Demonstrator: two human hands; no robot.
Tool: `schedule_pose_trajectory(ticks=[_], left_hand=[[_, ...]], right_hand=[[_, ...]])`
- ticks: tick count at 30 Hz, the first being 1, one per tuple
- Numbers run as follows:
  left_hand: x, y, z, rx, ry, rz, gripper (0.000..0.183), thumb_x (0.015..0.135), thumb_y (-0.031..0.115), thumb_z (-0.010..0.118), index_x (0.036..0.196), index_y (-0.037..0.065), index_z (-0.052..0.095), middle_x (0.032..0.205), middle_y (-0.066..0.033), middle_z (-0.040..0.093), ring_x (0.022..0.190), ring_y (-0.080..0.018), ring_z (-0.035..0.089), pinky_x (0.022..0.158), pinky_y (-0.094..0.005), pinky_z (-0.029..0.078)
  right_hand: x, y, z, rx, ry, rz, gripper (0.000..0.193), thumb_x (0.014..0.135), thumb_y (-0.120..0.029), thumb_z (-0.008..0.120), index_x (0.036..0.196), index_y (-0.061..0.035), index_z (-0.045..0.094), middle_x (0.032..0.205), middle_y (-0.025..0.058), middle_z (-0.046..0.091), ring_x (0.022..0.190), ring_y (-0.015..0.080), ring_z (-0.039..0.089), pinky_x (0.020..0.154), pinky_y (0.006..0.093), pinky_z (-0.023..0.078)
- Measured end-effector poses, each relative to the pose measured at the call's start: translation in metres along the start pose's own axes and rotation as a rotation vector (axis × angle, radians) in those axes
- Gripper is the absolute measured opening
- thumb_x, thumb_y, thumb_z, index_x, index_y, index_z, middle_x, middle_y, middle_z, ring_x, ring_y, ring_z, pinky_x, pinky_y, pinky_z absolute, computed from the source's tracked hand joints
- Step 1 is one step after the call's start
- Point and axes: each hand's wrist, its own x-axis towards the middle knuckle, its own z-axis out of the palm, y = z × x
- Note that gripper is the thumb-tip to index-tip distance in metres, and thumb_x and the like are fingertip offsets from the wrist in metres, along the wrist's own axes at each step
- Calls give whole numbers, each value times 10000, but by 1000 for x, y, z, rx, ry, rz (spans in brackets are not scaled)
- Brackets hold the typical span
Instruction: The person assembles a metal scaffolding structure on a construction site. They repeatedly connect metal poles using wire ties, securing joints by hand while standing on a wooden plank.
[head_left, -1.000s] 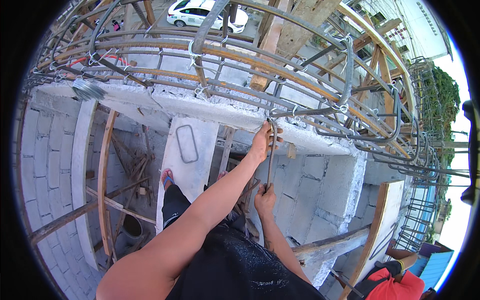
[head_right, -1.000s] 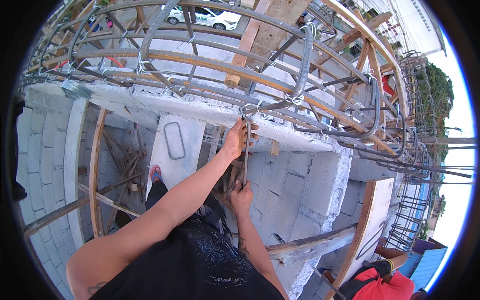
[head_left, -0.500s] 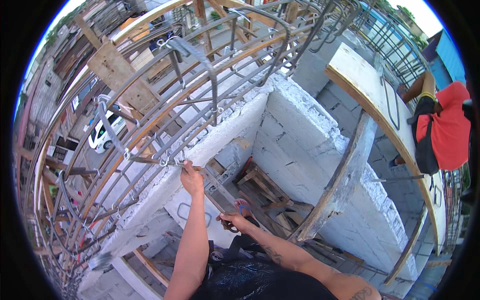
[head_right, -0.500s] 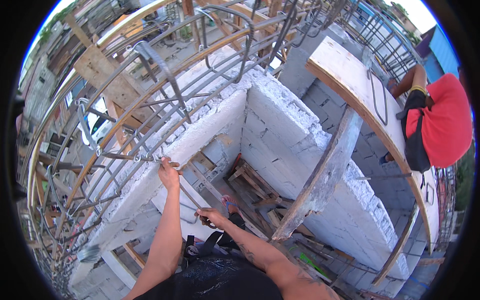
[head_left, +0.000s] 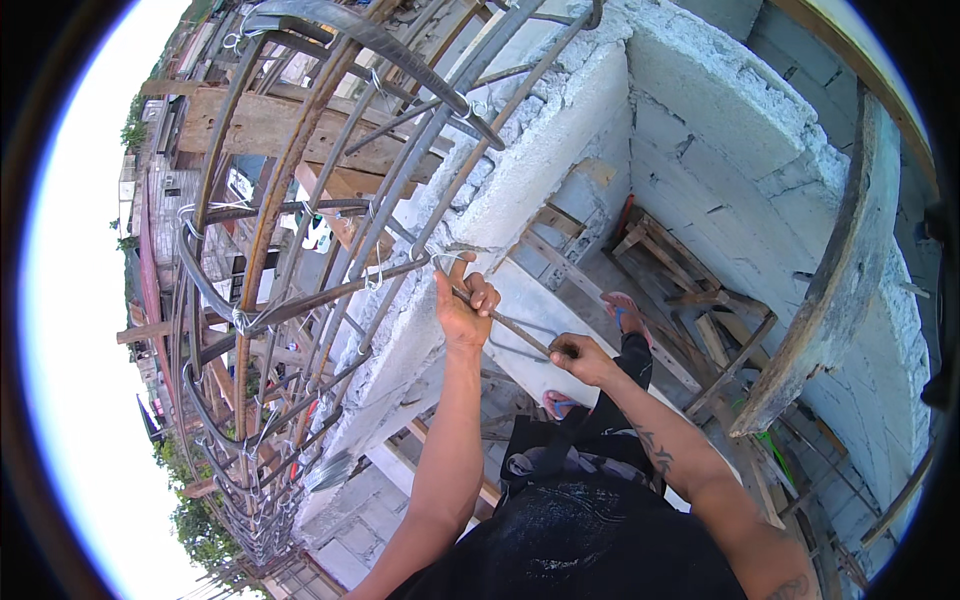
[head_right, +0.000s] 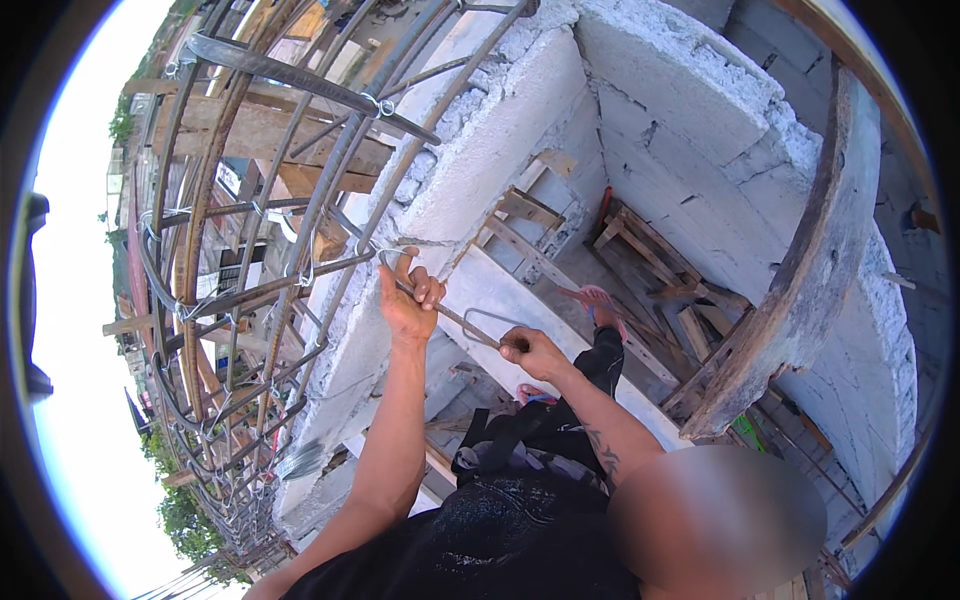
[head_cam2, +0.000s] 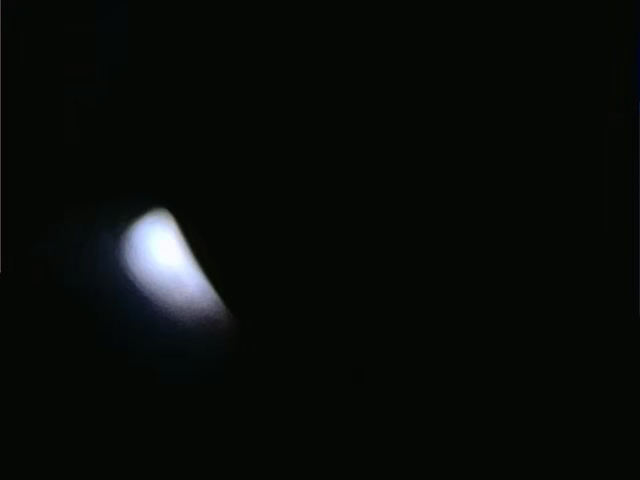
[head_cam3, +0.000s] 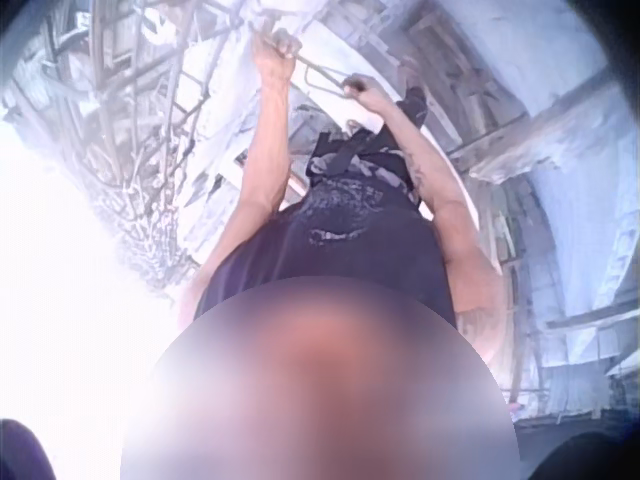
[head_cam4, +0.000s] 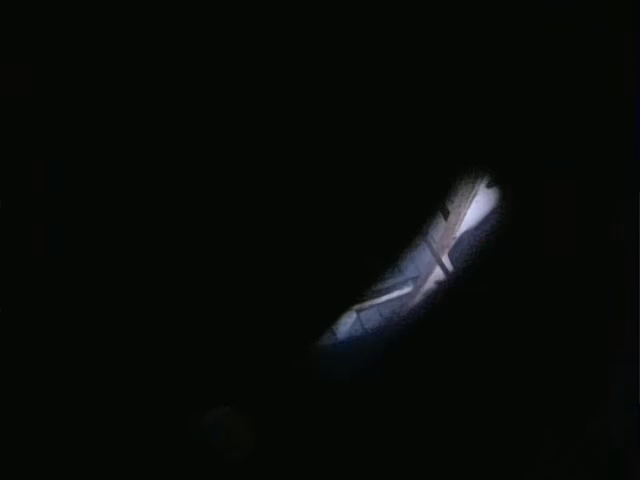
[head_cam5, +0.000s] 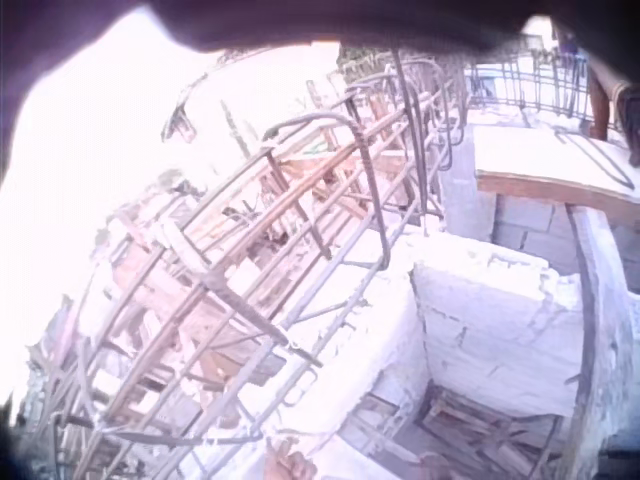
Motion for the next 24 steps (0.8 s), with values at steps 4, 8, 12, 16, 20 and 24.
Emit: schedule_pose_trajectory(ticks=[4, 8, 12, 16, 20, 24], left_hand=[[3, -4, -6, -109, -42, -13, 627, 892, 658, 360, 1102, 96, 539, 500, 33, 299, 430, -106, 256, 562, -291, 286], [5, -6, -8, -186, 40, -23, 642, 876, 665, 395, 1070, 67, 521, 487, 39, 271, 414, -96, 239, 498, -261, 242], [2, -1, -11, -205, 38, -60, 633, 883, 663, 376, 1034, 73, 550, 474, 48, 256, 382, -90, 208, 472, -274, 240], [-5, 5, -10, -238, 39, -123, 630, 885, 662, 372, 1028, 82, 573, 457, 49, 237, 360, -96, 189, 446, -273, 230], [-5, 10, -7, -228, 85, -163, 644, 884, 666, 367, 1023, 75, 582, 458, 50, 229, 360, -93, 189, 444, -272, 238], [-6, 21, 1, -137, 153, -198, 635, 899, 620, 386, 1076, 46, 591, 512, 10, 349, 408, -117, 296, 461, -289, 311]], right_hand=[[-6, -30, -7, -451, 178, 50, 351, 809, -344, 683, 999, -59, 612, 851, 118, 644, 878, 243, 598, 785, 401, 421], [-15, -49, 7, -683, 303, 22, 361, 796, -365, 683, 963, -59, 589, 833, 131, 650, 903, 314, 597, 829, 452, 392], [-25, -52, 4, -723, 170, -30, 340, 812, -357, 675, 921, -53, 569, 797, 93, 625, 778, 253, 616, 712, 406, 432], [-14, -49, -37, 168, -492, 278, 242, 814, -201, 710, 770, -46, 530, 676, -4, 536, 645, 107, 557, 502, 240, 424], [-6, -42, -33, 688, -680, 291, 218, 785, -124, 715, 795, -20, 525, 818, 89, 580, 687, 153, 597, 625, 311, 526], [-18, -36, -17, 896, -795, 341, 368, 820, -134, 696, 1076, -11, 461, 879, 108, 584, 757, 191, 626, 609, 374, 560]])
